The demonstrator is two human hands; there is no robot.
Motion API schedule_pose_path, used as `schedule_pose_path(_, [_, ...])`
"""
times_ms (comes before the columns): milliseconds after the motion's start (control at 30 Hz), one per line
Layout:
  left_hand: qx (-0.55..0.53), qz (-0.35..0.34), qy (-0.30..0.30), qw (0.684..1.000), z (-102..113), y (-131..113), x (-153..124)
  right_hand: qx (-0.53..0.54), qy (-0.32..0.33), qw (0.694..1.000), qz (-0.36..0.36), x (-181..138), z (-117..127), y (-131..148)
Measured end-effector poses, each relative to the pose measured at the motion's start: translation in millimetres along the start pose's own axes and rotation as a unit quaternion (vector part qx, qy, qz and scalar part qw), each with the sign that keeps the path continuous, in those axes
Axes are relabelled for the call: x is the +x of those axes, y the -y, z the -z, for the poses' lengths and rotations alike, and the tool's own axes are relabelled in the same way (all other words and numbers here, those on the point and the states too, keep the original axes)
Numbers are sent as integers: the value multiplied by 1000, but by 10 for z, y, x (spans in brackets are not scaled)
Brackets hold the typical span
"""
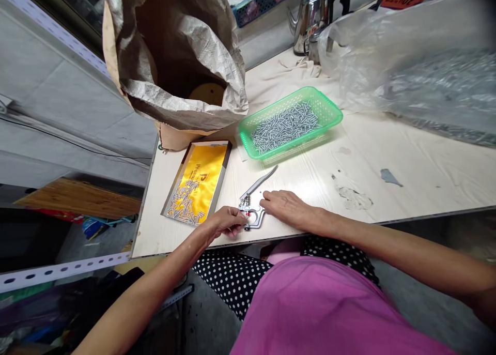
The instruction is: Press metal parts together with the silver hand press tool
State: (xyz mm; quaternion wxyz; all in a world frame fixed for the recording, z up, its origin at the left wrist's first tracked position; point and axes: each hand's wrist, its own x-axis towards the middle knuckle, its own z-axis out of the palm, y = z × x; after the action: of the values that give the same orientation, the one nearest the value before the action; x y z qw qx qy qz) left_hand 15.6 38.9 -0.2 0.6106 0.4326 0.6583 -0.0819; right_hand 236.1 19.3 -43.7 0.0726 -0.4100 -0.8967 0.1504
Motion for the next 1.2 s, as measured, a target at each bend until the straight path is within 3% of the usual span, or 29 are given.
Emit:
schedule_pose_path(167, [-13,-17,-5,1000,-67,95,-44,33,-55,997,50,136,127,32])
schedule_pose_path(367, [-13,-24,-1,1000,-71,207,-65,20,-61,988,144,182,-147,231])
schedule_pose_path(733, [-95,1,-70,993,-268,284,-147,34,-94,987,125,29,-314,338])
schedule_pose_path(967, [-77,1,-116,990,-363,266,-178,101,-84,982,136,58,-294,271])
schedule_pose_path(1100, [-29,-26,-129,991,-338,286,-129,50,-143,987,46,84,-86,37])
schedule_pose_path(1200, [13,-29,-126,992,-304,274,-94,-22,-120,992,-31,79,50,-144])
